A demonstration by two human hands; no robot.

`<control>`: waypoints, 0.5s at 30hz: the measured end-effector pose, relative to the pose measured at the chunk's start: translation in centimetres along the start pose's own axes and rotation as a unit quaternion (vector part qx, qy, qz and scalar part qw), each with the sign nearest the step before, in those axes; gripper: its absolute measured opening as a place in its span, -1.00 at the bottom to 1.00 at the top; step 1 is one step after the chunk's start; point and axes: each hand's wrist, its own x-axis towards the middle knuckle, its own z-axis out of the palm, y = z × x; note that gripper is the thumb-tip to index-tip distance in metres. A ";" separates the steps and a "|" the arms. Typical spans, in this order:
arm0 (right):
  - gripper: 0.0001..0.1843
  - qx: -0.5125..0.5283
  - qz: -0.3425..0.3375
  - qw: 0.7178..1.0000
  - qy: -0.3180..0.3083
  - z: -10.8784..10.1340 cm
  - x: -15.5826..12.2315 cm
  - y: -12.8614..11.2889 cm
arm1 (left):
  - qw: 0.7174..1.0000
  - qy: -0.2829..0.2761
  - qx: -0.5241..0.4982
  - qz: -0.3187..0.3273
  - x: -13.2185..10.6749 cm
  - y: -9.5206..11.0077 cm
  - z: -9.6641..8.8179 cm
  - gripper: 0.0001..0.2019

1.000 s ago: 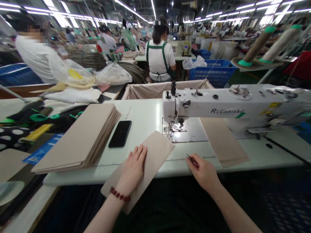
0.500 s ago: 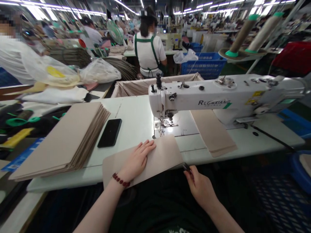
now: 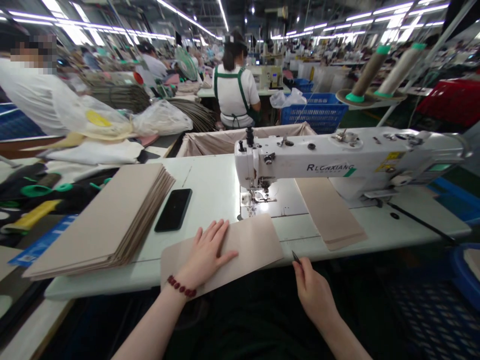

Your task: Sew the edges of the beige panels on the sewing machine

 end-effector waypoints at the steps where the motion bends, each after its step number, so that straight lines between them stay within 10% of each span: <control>1: -0.71 0.014 0.004 1.000 0.006 -0.2 0.1 0.0 | 1.000 0.001 -0.010 -0.012 0.0 -0.2 -0.2 -0.21; 4: -0.68 0.036 -0.011 0.999 0.001 -0.3 0.6 -0.8 | 0.997 -0.001 -0.052 -0.055 0.0 -0.6 -0.9 -0.13; 11: -0.48 0.012 -0.053 0.997 -0.048 0.3 1.5 -1.9 | 0.979 -0.007 -0.181 -0.090 -2.1 1.7 -2.5 -0.87; 15: -0.51 0.005 -0.036 0.999 -0.008 -1.5 2.1 0.4 | 0.971 0.041 -0.196 -0.132 -3.8 0.2 -7.3 -0.81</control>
